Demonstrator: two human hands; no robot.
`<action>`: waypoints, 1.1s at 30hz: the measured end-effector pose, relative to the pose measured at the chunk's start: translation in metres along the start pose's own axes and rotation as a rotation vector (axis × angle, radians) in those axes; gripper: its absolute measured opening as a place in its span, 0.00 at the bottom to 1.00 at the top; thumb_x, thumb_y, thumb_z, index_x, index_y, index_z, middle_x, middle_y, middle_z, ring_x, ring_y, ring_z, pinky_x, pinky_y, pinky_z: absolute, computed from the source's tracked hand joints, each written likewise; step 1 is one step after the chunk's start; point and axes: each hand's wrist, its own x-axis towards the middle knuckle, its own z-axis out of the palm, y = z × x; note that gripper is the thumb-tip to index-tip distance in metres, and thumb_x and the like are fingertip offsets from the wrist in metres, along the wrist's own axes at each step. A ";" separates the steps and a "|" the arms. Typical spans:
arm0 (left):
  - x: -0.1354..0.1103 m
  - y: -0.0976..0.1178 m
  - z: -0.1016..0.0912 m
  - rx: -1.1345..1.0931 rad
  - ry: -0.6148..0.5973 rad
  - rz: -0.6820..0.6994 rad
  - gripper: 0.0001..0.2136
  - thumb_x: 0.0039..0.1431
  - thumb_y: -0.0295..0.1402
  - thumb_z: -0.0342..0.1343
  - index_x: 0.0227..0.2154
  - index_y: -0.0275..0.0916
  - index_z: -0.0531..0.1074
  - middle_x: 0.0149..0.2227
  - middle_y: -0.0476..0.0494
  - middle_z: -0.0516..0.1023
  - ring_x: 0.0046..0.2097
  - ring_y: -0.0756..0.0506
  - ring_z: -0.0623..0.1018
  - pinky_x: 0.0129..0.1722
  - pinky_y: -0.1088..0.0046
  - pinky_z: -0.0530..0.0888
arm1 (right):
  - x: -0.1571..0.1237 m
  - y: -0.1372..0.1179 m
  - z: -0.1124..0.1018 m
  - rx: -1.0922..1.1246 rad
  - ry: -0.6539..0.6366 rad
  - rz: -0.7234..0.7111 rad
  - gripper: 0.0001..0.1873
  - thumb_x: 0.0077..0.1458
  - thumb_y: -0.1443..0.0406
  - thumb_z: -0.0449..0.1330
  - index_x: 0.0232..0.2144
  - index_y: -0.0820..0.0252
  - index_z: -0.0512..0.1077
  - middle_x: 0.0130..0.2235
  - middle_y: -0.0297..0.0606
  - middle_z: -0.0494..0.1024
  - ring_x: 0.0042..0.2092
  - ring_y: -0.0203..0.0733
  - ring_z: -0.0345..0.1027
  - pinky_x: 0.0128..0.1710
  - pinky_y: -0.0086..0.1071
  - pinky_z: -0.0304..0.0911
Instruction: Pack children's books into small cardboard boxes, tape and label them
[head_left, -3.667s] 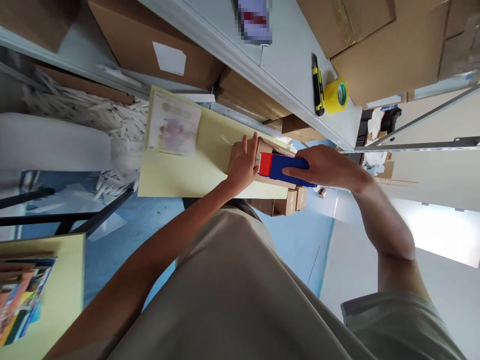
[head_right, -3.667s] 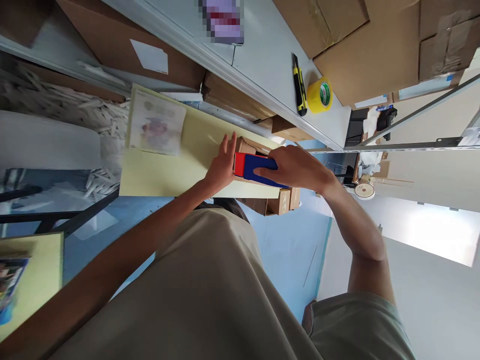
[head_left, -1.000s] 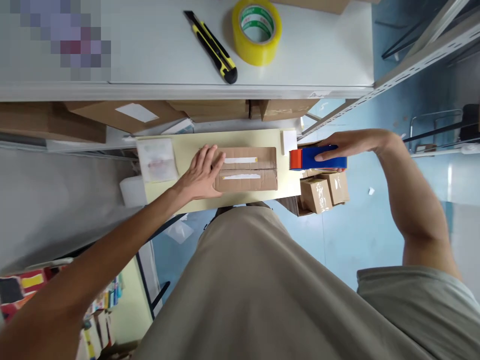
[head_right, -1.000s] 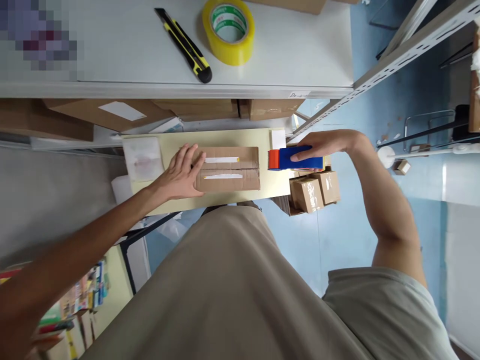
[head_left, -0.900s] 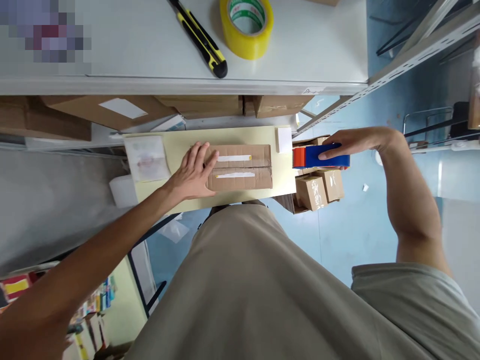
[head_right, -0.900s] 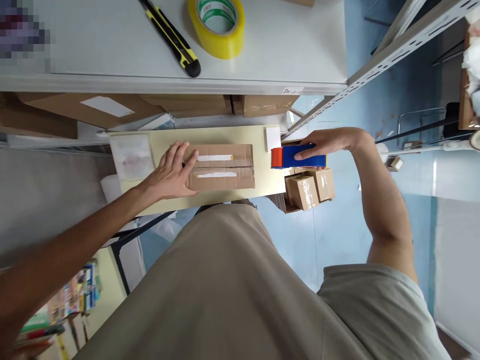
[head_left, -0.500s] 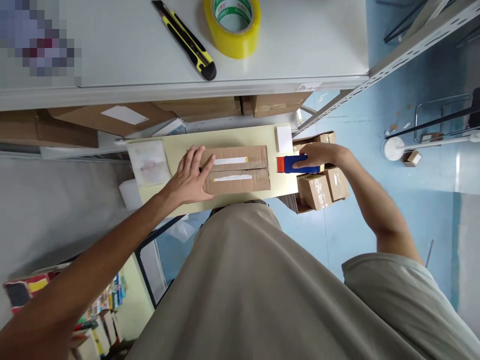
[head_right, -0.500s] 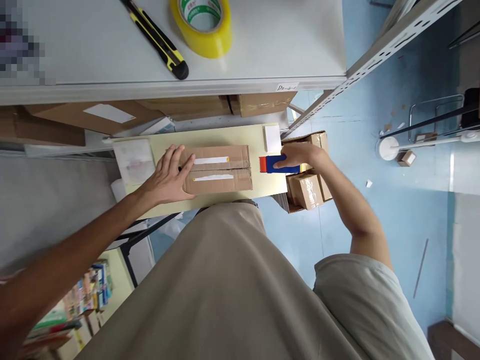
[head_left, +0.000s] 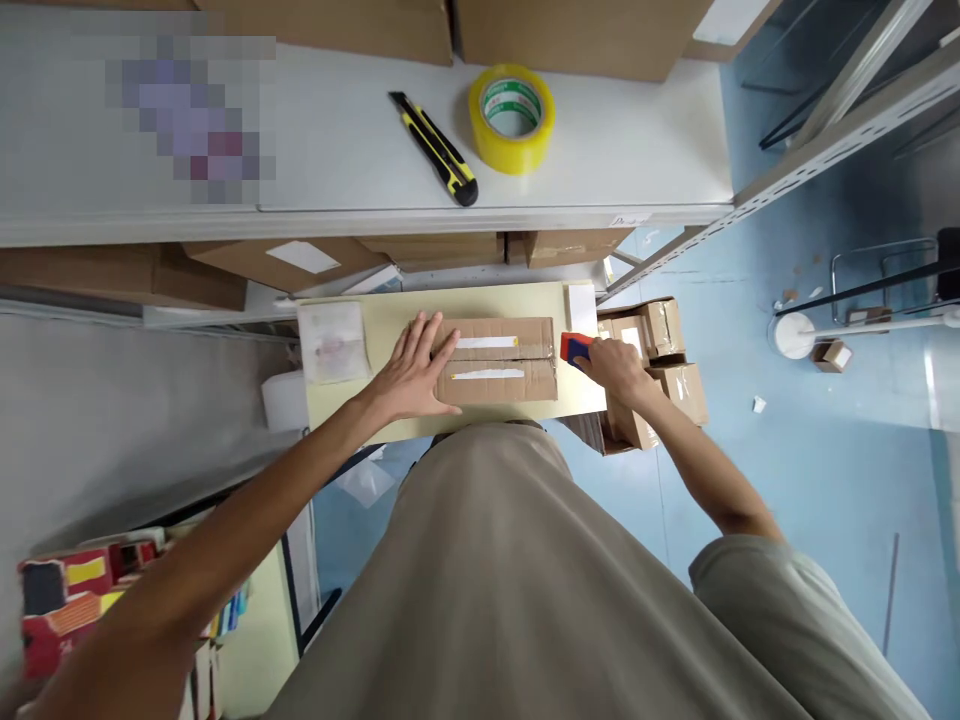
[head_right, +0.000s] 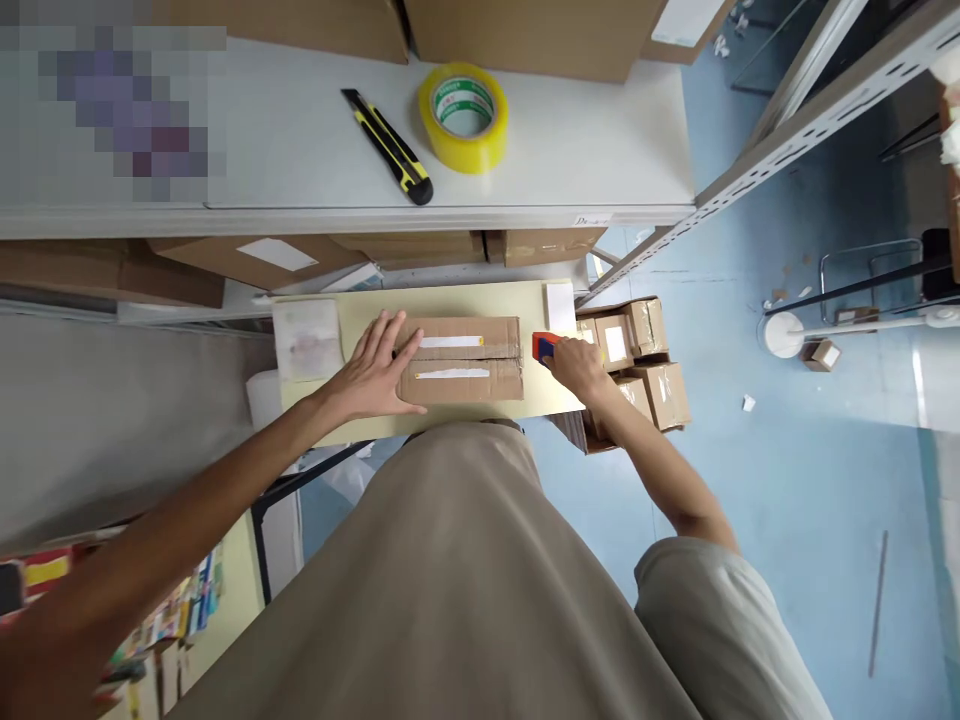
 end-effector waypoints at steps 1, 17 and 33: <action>-0.001 0.003 0.000 -0.008 0.013 0.003 0.71 0.49 0.62 0.79 0.86 0.33 0.49 0.86 0.13 0.37 0.86 0.11 0.38 0.80 0.23 0.45 | -0.005 0.004 -0.004 0.016 0.049 0.032 0.25 0.82 0.54 0.54 0.57 0.69 0.81 0.51 0.66 0.88 0.54 0.66 0.86 0.46 0.43 0.72; 0.038 0.027 -0.101 -0.135 0.785 0.013 0.32 0.83 0.39 0.49 0.84 0.39 0.54 0.82 0.24 0.59 0.84 0.31 0.61 0.83 0.43 0.64 | 0.006 -0.186 -0.181 0.299 0.530 -0.383 0.23 0.77 0.62 0.52 0.65 0.73 0.68 0.57 0.68 0.86 0.57 0.68 0.83 0.58 0.48 0.72; -0.011 -0.007 -0.026 -0.486 0.689 -0.349 0.35 0.79 0.47 0.55 0.81 0.37 0.60 0.81 0.24 0.65 0.82 0.30 0.67 0.82 0.42 0.65 | 0.073 -0.226 -0.163 0.321 0.864 -0.477 0.36 0.80 0.64 0.42 0.83 0.74 0.55 0.82 0.63 0.61 0.84 0.62 0.50 0.83 0.61 0.47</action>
